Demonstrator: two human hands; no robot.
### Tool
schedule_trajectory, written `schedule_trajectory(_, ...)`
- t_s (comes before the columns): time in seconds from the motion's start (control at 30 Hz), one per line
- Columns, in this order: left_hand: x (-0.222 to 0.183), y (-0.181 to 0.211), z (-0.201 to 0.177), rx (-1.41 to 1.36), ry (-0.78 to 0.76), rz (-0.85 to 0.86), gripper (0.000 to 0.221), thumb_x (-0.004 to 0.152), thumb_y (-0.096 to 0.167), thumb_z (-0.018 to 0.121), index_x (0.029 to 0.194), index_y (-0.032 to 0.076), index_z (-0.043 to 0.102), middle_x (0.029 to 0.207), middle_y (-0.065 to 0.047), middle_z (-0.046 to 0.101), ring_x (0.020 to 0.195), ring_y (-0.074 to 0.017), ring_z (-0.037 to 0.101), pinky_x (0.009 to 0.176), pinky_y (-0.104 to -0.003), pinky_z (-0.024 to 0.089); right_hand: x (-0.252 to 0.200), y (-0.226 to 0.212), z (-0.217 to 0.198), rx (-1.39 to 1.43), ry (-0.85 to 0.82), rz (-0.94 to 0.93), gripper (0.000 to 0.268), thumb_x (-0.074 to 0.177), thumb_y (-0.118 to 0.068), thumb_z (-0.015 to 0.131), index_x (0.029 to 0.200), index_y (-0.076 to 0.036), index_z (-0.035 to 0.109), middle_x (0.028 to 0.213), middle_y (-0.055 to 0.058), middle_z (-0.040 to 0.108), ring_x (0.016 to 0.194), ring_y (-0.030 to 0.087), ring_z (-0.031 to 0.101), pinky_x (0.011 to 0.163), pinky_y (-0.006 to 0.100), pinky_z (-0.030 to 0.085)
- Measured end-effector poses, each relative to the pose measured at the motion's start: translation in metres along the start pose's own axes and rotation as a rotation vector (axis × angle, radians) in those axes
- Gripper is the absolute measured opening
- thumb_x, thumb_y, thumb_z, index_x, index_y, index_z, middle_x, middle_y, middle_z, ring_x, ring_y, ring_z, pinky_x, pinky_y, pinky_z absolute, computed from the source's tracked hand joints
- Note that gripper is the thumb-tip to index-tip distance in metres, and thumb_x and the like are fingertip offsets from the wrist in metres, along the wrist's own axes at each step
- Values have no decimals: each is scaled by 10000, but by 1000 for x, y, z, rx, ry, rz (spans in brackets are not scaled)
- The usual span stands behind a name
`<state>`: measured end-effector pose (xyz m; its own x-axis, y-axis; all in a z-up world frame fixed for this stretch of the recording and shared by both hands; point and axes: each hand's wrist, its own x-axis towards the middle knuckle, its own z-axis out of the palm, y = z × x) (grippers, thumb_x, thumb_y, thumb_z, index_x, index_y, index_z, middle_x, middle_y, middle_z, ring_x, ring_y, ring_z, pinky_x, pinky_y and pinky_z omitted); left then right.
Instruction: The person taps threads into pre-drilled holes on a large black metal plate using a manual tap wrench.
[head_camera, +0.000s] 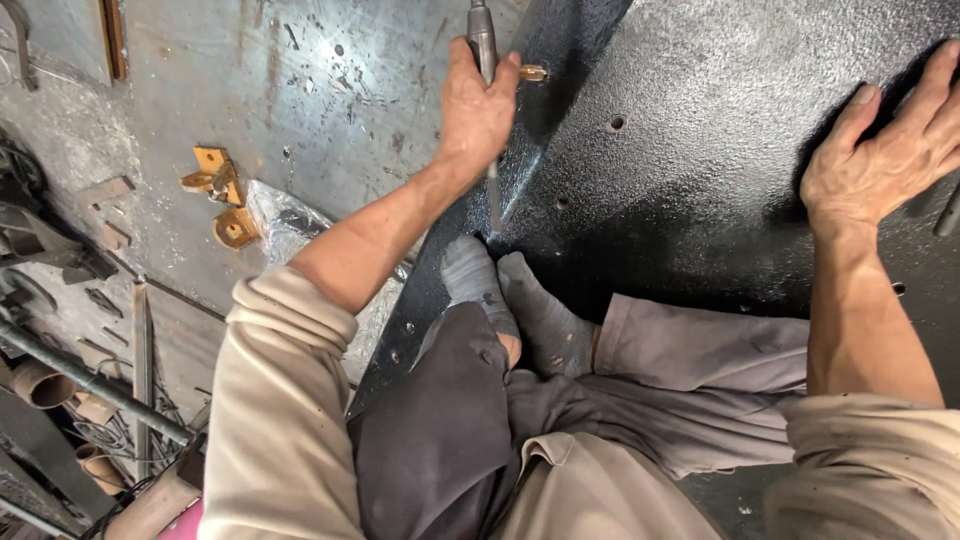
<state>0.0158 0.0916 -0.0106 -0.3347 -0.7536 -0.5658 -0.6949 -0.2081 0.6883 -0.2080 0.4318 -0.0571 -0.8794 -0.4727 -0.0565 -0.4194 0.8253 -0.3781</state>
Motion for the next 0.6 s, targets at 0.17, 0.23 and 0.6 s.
schedule_trajectory(0.17, 10, -4, -14, 274, -92, 215, 295, 1012, 273, 632, 1088, 69, 433, 714, -61, 626, 536, -158, 635, 427, -353, 543, 2, 8, 7, -94, 26, -48, 578, 1178, -386, 471, 1642, -53, 383, 1636, 226, 410, 1492, 407, 369, 1226, 568, 220)
schedule_trajectory(0.23, 16, -10, -19, 313, -110, 261, 298, 1025, 273, 629, 1097, 71, 421, 702, -70, 627, 537, -179, 636, 437, -369, 535, 3, 1, 3, -82, 21, -51, 590, 1189, -408, 469, 1647, -47, 383, 1616, 222, 421, 1480, 402, 379, 1217, 569, 224)
schedule_trajectory(0.6, 47, -19, -49, 564, -289, 748, 406, 1111, 333, 675, 1187, 87, 361, 681, -131, 616, 586, -366, 651, 531, -474, 528, 3, 3, 3, -47, 28, -60, 612, 1165, -360, 506, 1668, -33, 388, 1607, 213, 448, 1468, 392, 411, 1218, 541, 263)
